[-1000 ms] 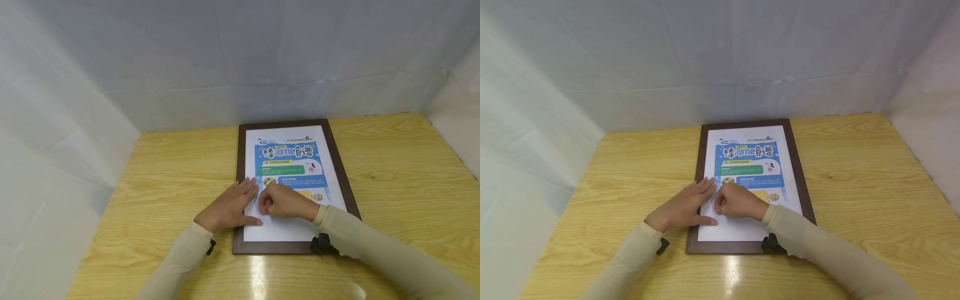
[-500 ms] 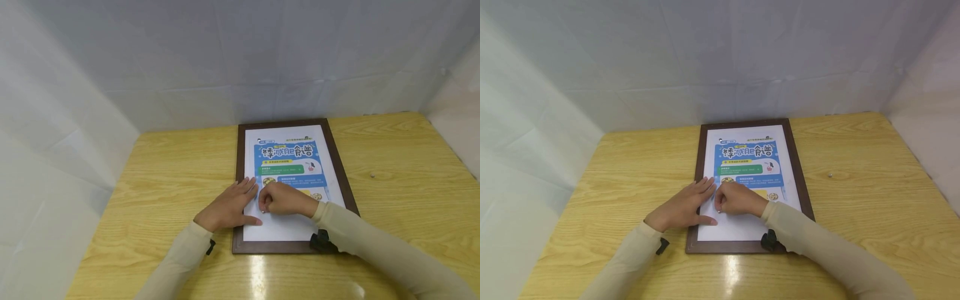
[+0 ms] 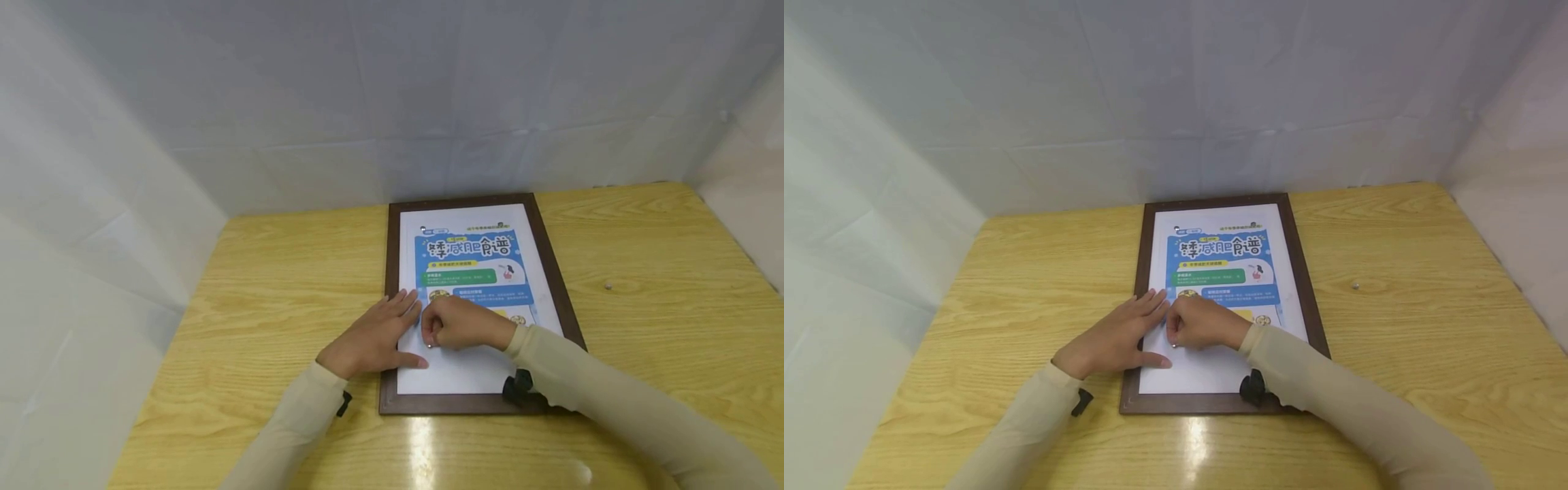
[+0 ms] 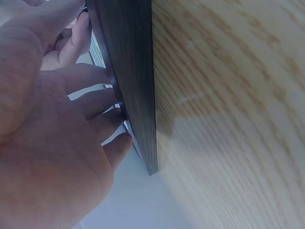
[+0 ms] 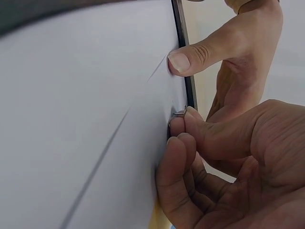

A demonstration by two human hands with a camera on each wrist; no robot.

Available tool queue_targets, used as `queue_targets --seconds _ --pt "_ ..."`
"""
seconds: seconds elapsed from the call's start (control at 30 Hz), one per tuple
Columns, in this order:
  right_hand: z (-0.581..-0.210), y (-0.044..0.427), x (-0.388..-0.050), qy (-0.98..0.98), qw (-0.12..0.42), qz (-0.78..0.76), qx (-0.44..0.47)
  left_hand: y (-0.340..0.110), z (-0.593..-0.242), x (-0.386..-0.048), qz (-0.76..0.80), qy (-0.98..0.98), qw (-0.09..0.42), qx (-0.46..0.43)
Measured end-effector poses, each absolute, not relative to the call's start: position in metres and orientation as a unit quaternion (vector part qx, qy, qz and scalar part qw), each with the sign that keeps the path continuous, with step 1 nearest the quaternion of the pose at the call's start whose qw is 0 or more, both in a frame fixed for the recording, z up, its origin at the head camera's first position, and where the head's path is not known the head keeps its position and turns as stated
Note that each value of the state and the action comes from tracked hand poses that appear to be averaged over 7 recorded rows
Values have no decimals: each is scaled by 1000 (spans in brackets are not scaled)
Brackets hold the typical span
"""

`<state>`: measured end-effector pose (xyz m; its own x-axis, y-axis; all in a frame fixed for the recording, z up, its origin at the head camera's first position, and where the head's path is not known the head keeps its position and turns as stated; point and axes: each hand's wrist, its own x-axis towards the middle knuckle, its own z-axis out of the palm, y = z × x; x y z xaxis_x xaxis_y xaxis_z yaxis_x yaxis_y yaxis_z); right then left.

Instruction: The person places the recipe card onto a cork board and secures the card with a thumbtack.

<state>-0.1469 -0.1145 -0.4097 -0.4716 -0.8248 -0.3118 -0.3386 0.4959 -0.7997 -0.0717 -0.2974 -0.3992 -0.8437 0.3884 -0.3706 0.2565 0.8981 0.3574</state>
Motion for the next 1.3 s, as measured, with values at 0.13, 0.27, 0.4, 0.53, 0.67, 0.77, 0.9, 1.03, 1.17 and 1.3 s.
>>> queue_targets --seconds 0.13,0.27,0.4,0.53,0.67,0.77,0.9,1.03,1.17,1.3 --pt "-410 -115 -147 789 359 -340 -365 -297 -400 -72 147 949 221 172" --pt "-410 -115 -147 790 359 -338 -364 -297 -400 -73 147 949 222 171" --pt "-411 -115 -147 789 359 -338 -366 -297 -400 -73 148 948 223 170" --pt "-413 -115 -147 787 361 -339 -368 -297 -400 -73 148 948 222 171" --pt "-412 -116 -147 787 360 -337 -371 -297 -399 -73 151 949 219 172" --pt "-411 -116 -146 789 357 -333 -372 -297 -399 -72 152 948 218 172" --pt "-411 -116 -146 793 354 -328 -370 -297 -399 -72 151 948 220 173" --pt "-411 -116 -145 796 354 -326 -366 -297 -400 -73 150 948 221 174" --pt "-411 -116 -145 800 347 -320 -371 -297 -399 -73 150 948 219 174" --pt "-412 -116 -145 804 330 -309 -385 -296 -399 -73 150 949 216 174"
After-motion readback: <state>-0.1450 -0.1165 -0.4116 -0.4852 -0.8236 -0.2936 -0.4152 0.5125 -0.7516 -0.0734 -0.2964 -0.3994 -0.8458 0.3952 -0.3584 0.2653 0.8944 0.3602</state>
